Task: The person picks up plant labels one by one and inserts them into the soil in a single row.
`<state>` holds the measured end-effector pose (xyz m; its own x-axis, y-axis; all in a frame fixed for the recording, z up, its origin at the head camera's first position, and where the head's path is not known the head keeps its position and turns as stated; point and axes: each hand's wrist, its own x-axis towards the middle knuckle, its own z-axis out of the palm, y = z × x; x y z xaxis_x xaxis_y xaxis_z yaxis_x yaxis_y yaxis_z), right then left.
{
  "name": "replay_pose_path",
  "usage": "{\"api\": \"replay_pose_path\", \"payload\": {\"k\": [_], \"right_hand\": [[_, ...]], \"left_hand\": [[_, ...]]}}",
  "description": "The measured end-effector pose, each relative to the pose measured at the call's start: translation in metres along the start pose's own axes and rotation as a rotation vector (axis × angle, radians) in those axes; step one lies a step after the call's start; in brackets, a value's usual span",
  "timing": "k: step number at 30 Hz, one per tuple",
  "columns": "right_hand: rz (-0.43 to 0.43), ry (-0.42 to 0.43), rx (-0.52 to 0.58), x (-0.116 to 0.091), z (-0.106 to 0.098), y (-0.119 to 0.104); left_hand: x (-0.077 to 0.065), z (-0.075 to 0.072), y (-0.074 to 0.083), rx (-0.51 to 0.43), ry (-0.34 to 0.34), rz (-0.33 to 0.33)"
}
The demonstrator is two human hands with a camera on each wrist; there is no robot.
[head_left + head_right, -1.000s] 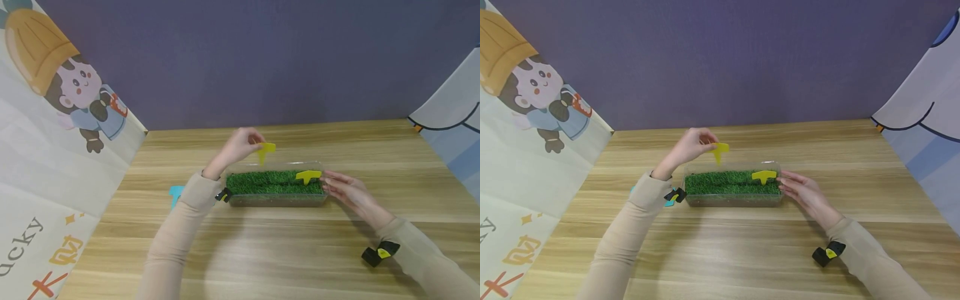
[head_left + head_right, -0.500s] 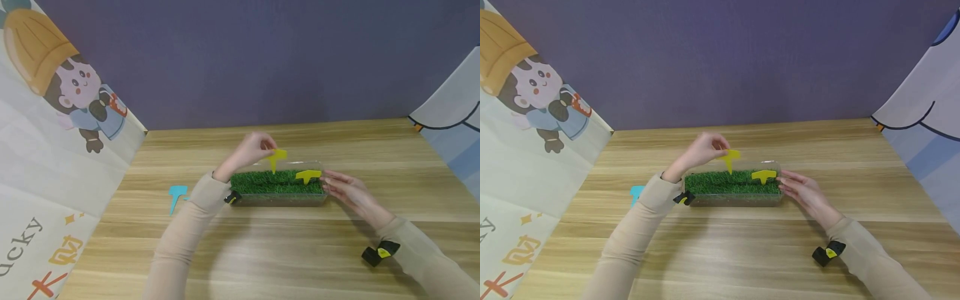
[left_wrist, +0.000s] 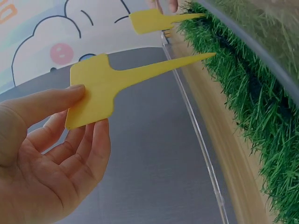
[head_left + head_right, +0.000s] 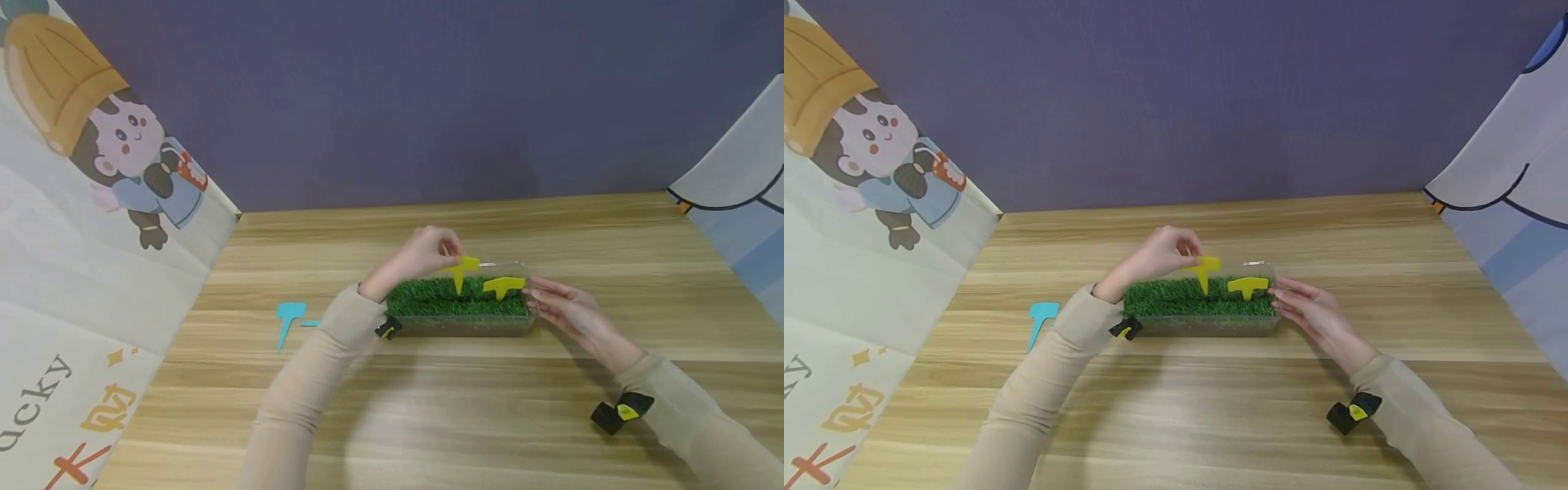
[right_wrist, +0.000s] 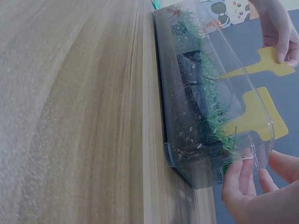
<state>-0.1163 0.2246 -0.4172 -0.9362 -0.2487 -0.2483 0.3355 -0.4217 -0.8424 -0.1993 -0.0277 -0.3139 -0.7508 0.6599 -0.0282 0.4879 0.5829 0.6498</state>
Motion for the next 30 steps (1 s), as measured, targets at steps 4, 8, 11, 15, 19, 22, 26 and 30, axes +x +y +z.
{"api": "replay_pose_path", "payload": {"k": [4,8,11,15,19,22,26,30], "right_hand": [[-0.003,-0.004,0.000,0.000,0.001,0.000],[0.001,-0.002,-0.001,0.000,0.001,-0.001],[0.010,0.007,0.003,-0.001,0.002,-0.001],[0.017,0.017,0.004,-0.002,0.003,-0.001],[0.017,0.015,0.007,-0.003,0.003,-0.001],[0.015,0.014,0.010,-0.003,0.003,-0.001],[0.020,0.019,0.004,-0.004,0.004,-0.002],[0.025,0.021,-0.001,-0.004,0.004,-0.002]], "left_hand": [[0.000,0.003,-0.001,-0.005,-0.028,-0.001],[0.001,0.006,-0.002,0.007,-0.042,0.004],[0.002,0.008,-0.003,0.024,-0.053,0.010],[0.002,0.011,-0.005,0.050,-0.067,0.015],[0.002,0.013,-0.005,0.072,-0.075,0.013],[0.002,0.013,-0.005,0.088,-0.083,0.012],[0.002,0.013,-0.004,0.102,-0.090,0.013],[0.002,0.014,-0.003,0.117,-0.102,0.014]]}}
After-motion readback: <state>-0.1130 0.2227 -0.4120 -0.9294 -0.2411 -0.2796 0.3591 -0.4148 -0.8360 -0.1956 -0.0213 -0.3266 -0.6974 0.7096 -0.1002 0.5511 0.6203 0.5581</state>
